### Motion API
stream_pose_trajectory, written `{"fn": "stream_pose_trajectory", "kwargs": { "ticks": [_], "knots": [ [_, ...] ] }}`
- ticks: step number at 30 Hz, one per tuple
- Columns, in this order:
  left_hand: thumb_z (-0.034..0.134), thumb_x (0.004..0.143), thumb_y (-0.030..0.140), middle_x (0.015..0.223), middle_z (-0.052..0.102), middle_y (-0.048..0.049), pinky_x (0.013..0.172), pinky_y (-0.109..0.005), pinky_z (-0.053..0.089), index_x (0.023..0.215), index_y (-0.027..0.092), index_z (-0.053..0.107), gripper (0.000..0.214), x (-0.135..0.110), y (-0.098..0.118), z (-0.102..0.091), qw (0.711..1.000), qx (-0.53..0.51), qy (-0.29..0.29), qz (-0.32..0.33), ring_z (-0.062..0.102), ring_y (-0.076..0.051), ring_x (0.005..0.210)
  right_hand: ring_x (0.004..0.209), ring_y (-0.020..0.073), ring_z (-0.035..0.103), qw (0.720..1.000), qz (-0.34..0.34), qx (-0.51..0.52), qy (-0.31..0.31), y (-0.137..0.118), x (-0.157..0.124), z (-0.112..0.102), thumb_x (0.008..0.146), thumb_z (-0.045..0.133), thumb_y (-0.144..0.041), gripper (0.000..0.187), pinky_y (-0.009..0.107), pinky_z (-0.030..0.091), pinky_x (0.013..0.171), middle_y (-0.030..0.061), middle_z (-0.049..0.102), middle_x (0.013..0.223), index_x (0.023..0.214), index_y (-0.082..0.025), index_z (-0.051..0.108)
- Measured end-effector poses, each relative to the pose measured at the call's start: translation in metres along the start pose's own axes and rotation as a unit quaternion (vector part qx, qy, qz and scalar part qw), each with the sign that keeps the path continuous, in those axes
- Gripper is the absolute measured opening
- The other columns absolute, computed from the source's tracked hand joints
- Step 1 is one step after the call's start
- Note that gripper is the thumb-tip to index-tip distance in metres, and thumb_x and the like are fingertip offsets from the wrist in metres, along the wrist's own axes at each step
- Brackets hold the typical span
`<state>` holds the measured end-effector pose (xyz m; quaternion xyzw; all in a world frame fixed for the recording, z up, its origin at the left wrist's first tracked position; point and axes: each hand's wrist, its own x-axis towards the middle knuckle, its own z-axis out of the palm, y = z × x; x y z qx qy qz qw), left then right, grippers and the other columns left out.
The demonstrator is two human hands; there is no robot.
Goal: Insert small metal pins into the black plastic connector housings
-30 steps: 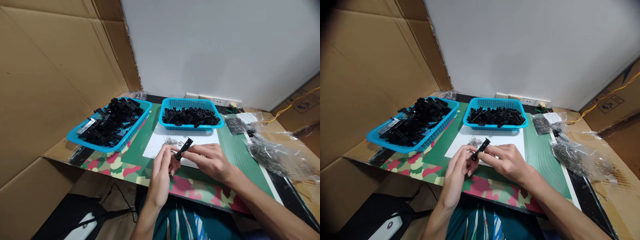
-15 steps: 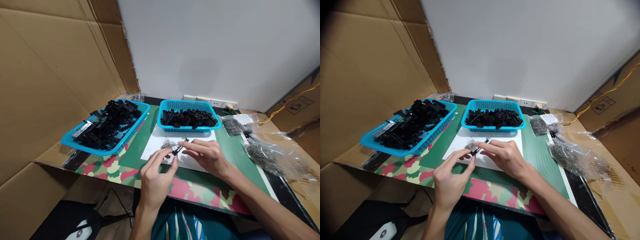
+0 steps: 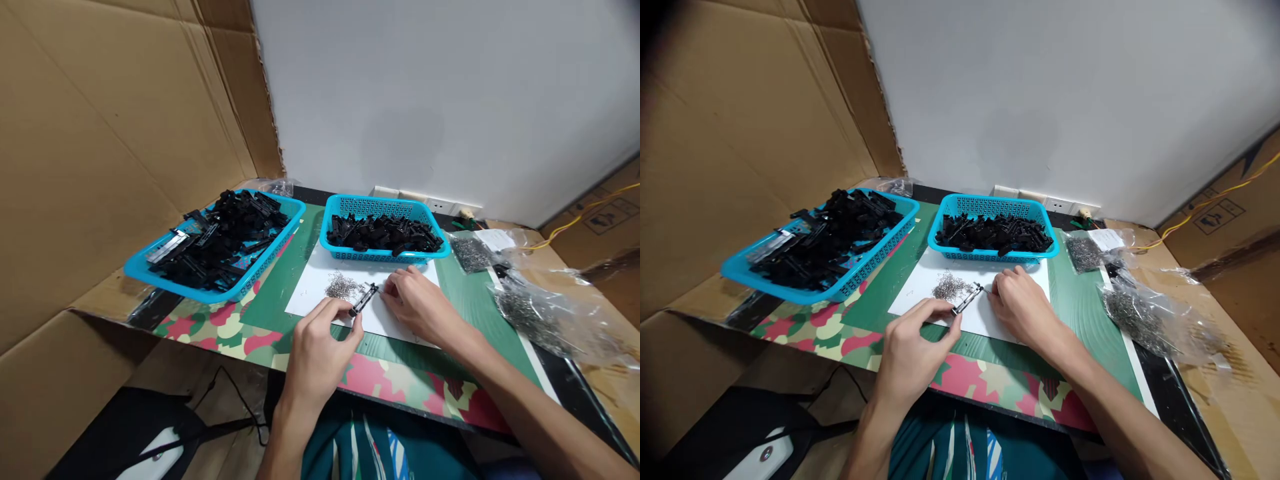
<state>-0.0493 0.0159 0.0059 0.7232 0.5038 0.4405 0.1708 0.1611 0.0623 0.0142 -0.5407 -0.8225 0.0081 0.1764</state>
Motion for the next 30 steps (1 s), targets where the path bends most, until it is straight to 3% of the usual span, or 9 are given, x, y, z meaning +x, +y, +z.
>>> {"fn": "stream_pose_trajectory", "kwargs": {
  "ticks": [5,8,12,16,19,24,30],
  "knots": [
    [0.064,0.090,0.010,0.086,0.067,-0.0022,0.075,-0.031,0.050,0.091,0.022,0.063,0.012,0.001,0.001,-0.001,0.998,-0.001,-0.064,0.016,0.065,-0.020,0.081,0.070,0.0234,0.061,0.999,0.020,0.030,0.033,0.009,-0.004,-0.001,0.094,0.061,-0.016,0.019,0.032,0.035,0.056,0.0084,0.069,0.073,0.076,-0.020,0.061],
    [0.062,0.091,0.010,0.087,0.064,-0.0023,0.076,-0.032,0.049,0.090,0.022,0.060,0.012,0.001,0.001,0.000,0.997,0.006,-0.075,0.023,0.064,-0.020,0.082,0.061,0.0191,0.062,0.987,0.088,0.131,0.017,0.012,-0.005,-0.010,0.100,0.056,-0.019,0.010,0.030,0.037,0.055,0.0039,0.072,0.075,0.101,-0.017,0.065],
    [0.061,0.094,0.012,0.091,0.063,-0.0034,0.078,-0.033,0.049,0.093,0.021,0.060,0.010,0.000,0.002,0.001,0.996,0.017,-0.088,0.027,0.064,-0.022,0.087,0.065,0.0182,0.068,0.946,0.092,0.309,-0.015,0.005,-0.004,-0.021,0.099,0.062,-0.022,0.032,0.030,0.049,0.060,0.0019,0.078,0.081,0.130,-0.017,0.061],
    [0.061,0.096,0.014,0.094,0.065,-0.0044,0.080,-0.034,0.049,0.095,0.021,0.062,0.008,-0.001,0.001,0.001,0.994,0.026,-0.096,0.035,0.065,-0.022,0.090,0.085,0.0228,0.078,0.865,0.078,0.496,0.012,-0.012,-0.002,-0.020,0.092,0.076,-0.033,0.019,0.034,0.062,0.076,0.0082,0.081,0.092,0.102,-0.018,0.073],
    [0.063,0.095,0.011,0.097,0.067,-0.0044,0.082,-0.034,0.050,0.097,0.021,0.063,0.011,-0.002,-0.001,0.002,0.994,0.022,-0.093,0.044,0.066,-0.022,0.092,0.080,0.0238,0.080,0.828,0.096,0.551,0.032,-0.024,-0.002,-0.014,0.085,0.084,-0.040,0.026,0.033,0.063,0.072,0.0078,0.081,0.084,0.089,-0.018,0.071],
    [0.065,0.094,0.009,0.098,0.067,-0.0034,0.083,-0.033,0.050,0.097,0.021,0.064,0.012,-0.003,-0.003,0.004,0.995,0.019,-0.081,0.054,0.067,-0.021,0.092,0.079,0.0252,0.081,0.819,0.133,0.558,0.017,-0.032,-0.004,-0.005,0.083,0.087,-0.045,0.032,0.031,0.061,0.069,0.0068,0.082,0.080,0.088,-0.020,0.069],
    [0.065,0.094,0.009,0.094,0.065,-0.0028,0.080,-0.032,0.050,0.094,0.020,0.064,0.011,-0.002,-0.002,0.004,0.995,0.023,-0.087,0.044,0.066,-0.021,0.091,0.077,0.0235,0.079,0.838,0.133,0.529,0.009,-0.034,-0.005,-0.005,0.086,0.084,-0.043,0.028,0.030,0.059,0.070,0.0047,0.079,0.077,0.084,-0.020,0.068]
  ]
}}
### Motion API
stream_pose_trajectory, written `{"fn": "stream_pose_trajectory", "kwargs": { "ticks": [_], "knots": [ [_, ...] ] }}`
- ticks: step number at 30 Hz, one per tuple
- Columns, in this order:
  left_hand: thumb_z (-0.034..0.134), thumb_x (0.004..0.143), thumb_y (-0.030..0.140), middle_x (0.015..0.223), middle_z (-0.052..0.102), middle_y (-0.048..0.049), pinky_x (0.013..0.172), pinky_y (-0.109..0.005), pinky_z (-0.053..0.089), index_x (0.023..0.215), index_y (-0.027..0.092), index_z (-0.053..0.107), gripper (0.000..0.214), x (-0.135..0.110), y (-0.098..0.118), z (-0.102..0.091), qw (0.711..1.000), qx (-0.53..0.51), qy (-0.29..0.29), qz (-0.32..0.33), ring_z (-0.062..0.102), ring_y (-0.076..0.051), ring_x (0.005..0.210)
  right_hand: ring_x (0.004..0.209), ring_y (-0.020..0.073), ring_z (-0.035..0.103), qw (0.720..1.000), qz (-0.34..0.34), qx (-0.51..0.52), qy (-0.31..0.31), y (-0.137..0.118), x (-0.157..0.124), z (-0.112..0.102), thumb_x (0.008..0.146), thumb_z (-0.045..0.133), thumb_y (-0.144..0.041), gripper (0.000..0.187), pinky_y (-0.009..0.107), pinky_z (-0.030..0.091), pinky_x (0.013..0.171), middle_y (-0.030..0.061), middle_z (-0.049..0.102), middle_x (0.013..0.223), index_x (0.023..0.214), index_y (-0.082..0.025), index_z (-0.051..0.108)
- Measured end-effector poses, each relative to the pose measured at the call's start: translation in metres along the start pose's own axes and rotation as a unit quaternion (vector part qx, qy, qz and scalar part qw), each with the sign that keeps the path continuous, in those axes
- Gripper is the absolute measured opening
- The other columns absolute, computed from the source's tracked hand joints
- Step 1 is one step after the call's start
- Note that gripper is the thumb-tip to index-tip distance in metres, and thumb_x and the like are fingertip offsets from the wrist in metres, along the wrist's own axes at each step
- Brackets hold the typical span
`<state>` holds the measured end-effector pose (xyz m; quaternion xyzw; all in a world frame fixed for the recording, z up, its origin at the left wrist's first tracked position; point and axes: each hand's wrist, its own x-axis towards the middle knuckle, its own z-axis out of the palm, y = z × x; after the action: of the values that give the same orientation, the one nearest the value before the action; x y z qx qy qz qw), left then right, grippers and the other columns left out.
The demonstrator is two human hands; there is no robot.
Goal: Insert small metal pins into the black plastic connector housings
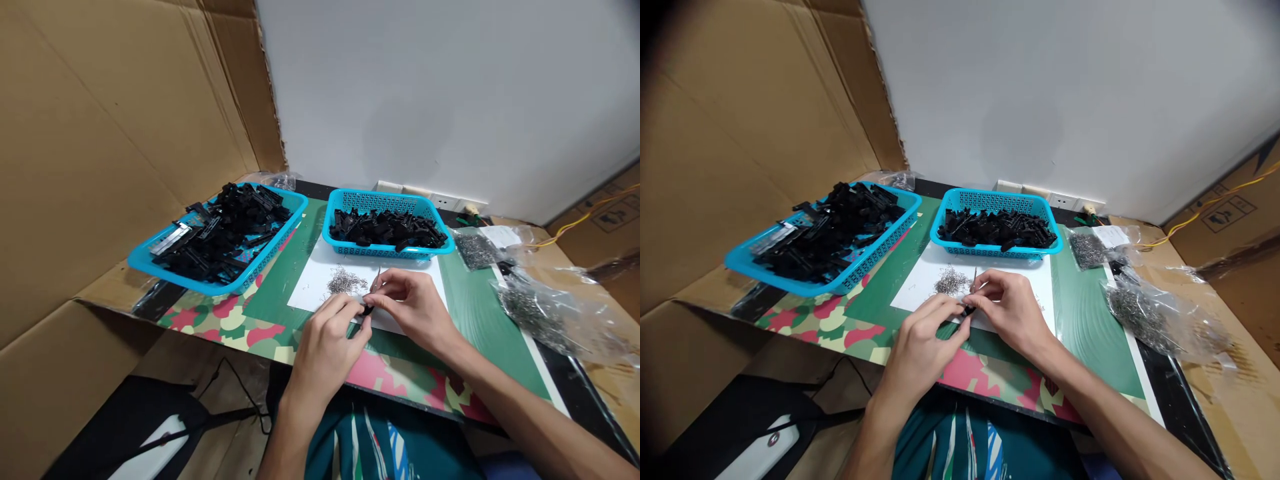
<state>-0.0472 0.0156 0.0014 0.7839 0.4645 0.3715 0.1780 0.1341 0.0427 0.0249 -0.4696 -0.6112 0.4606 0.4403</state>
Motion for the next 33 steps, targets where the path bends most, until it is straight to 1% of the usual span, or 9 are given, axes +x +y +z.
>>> {"fn": "stream_pose_trajectory", "kwargs": {
  "ticks": [11,20,22,24,26,28,29,31,33],
  "knots": [
    [0.063,0.095,0.009,0.093,0.067,-0.0033,0.079,-0.032,0.050,0.091,0.020,0.063,0.011,0.000,0.002,-0.002,1.000,-0.008,0.001,-0.003,0.066,-0.021,0.091,0.075,0.0210,0.077,0.994,-0.061,-0.088,-0.001,-0.003,-0.005,0.003,0.090,0.076,-0.021,0.010,0.028,0.057,0.069,0.0022,0.076,0.077,0.084,-0.020,0.068],
    [0.062,0.096,0.011,0.093,0.069,-0.0030,0.081,-0.031,0.050,0.091,0.020,0.064,0.011,0.002,0.001,-0.003,1.000,-0.021,-0.002,-0.009,0.067,-0.021,0.092,0.077,0.0220,0.077,0.988,-0.101,-0.114,0.025,0.005,-0.010,0.010,0.093,0.074,-0.024,0.010,0.030,0.057,0.071,0.0034,0.078,0.080,0.084,-0.021,0.069],
    [0.063,0.097,0.013,0.094,0.069,-0.0022,0.081,-0.031,0.050,0.096,0.021,0.065,0.008,0.003,0.000,-0.003,0.999,-0.025,0.007,-0.018,0.068,-0.020,0.090,0.080,0.0215,0.077,0.984,-0.132,-0.105,0.055,0.005,-0.007,0.005,0.095,0.072,-0.025,0.005,0.031,0.059,0.075,0.0041,0.079,0.086,0.091,-0.021,0.071],
    [0.064,0.097,0.016,0.095,0.069,-0.0015,0.080,-0.030,0.050,0.101,0.022,0.065,0.007,0.005,0.000,-0.004,0.999,-0.027,0.029,-0.035,0.068,-0.019,0.088,0.083,0.0206,0.076,0.969,-0.179,-0.134,0.105,0.002,0.000,-0.008,0.097,0.070,-0.024,0.006,0.032,0.059,0.079,0.0051,0.080,0.094,0.102,-0.022,0.074],
    [0.064,0.098,0.019,0.095,0.069,-0.0007,0.080,-0.029,0.051,0.104,0.023,0.064,0.008,0.006,0.000,-0.005,0.996,-0.029,0.057,-0.055,0.067,-0.018,0.087,0.081,0.0204,0.073,0.944,-0.218,-0.226,0.106,0.000,0.006,-0.028,0.099,0.068,-0.024,0.013,0.033,0.057,0.075,0.0054,0.080,0.098,0.109,-0.023,0.076],
    [0.063,0.099,0.023,0.094,0.068,0.0000,0.079,-0.028,0.051,0.104,0.024,0.062,0.006,0.007,0.000,-0.007,0.993,-0.038,0.079,-0.085,0.067,-0.018,0.086,0.083,0.0220,0.071,0.914,-0.210,-0.348,0.009,0.000,0.011,-0.051,0.103,0.063,-0.026,0.017,0.033,0.053,0.070,0.0048,0.078,0.093,0.109,-0.026,0.079],
    [0.062,0.100,0.026,0.093,0.067,0.0003,0.079,-0.028,0.051,0.105,0.025,0.061,0.005,0.007,0.001,-0.008,0.990,-0.046,0.083,-0.101,0.067,-0.018,0.085,0.087,0.0240,0.070,0.887,-0.200,-0.414,-0.041,0.002,0.012,-0.061,0.104,0.061,-0.025,0.019,0.034,0.051,0.069,0.0053,0.077,0.090,0.109,-0.027,0.080],
    [0.060,0.102,0.032,0.092,0.067,0.0006,0.078,-0.028,0.052,0.106,0.025,0.058,0.008,0.007,0.001,-0.010,0.987,-0.069,0.078,-0.126,0.068,-0.018,0.086,0.091,0.0267,0.068,0.838,-0.176,-0.512,-0.065,0.008,0.015,-0.076,0.105,0.059,-0.024,0.022,0.035,0.050,0.070,0.0082,0.075,0.091,0.105,-0.024,0.081],
    [0.059,0.103,0.036,0.091,0.066,0.0006,0.077,-0.028,0.052,0.106,0.026,0.056,0.011,0.006,0.001,-0.011,0.985,-0.087,0.069,-0.136,0.069,-0.018,0.086,0.090,0.0268,0.068,0.817,-0.156,-0.551,-0.068,0.015,0.016,-0.083,0.105,0.057,-0.022,0.024,0.036,0.049,0.071,0.0093,0.074,0.091,0.102,-0.023,0.081]
  ]
}}
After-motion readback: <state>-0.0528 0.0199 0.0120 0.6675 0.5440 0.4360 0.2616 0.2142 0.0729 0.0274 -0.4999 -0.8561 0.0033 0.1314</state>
